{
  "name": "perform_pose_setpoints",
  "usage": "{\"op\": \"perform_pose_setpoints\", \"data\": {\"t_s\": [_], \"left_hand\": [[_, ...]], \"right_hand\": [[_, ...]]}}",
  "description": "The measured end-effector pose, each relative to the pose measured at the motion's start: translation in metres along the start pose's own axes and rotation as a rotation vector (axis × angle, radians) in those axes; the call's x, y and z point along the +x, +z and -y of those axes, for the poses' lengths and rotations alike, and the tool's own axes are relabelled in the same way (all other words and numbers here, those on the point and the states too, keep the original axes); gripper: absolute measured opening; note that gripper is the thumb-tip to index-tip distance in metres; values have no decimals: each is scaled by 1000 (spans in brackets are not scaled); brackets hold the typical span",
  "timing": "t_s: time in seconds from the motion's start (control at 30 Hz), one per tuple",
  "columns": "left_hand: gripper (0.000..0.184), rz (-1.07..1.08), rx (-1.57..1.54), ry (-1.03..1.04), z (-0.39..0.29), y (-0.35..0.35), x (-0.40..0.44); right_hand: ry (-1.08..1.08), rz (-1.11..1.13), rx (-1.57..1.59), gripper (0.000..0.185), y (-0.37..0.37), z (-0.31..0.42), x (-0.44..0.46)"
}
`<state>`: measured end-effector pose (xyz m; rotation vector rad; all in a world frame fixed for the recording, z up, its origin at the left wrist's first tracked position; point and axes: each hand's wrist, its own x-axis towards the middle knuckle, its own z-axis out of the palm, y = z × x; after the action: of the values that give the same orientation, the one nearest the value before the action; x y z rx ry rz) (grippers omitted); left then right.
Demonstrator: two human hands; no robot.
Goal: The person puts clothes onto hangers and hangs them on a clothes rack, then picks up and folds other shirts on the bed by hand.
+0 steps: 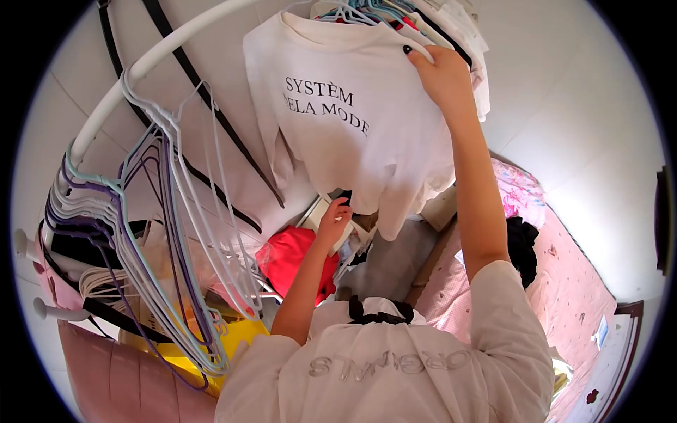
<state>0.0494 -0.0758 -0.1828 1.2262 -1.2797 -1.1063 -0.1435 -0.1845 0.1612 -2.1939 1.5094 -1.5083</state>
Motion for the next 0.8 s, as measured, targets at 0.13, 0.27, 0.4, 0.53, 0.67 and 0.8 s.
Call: {"op": "perform_pose_setpoints", "data": {"t_s": [0.13,0.27,0.4,0.53,0.67,0.8], "left_hand": [[36,24,10,-21,17,7,-2],[34,61,-53,-81,33,14,-10],[34,105,-86,-79,38,15,-18],[43,-31,147,49,28,12,-18],[54,-241,124,101,0,6,2],[54,-225,84,118,-13,7,15]], "right_hand": [[-43,-17,-50,29,7,-9,1],[-185,35,-177,27,17,-23,-12],[-44,95,-171,23,14,-24,-27],[-103,-26,-93,22,12,-20,-34],[-154,-128,-7,24,6,-28,-59],[181,-19,98,25,11,-51,-115]]}}
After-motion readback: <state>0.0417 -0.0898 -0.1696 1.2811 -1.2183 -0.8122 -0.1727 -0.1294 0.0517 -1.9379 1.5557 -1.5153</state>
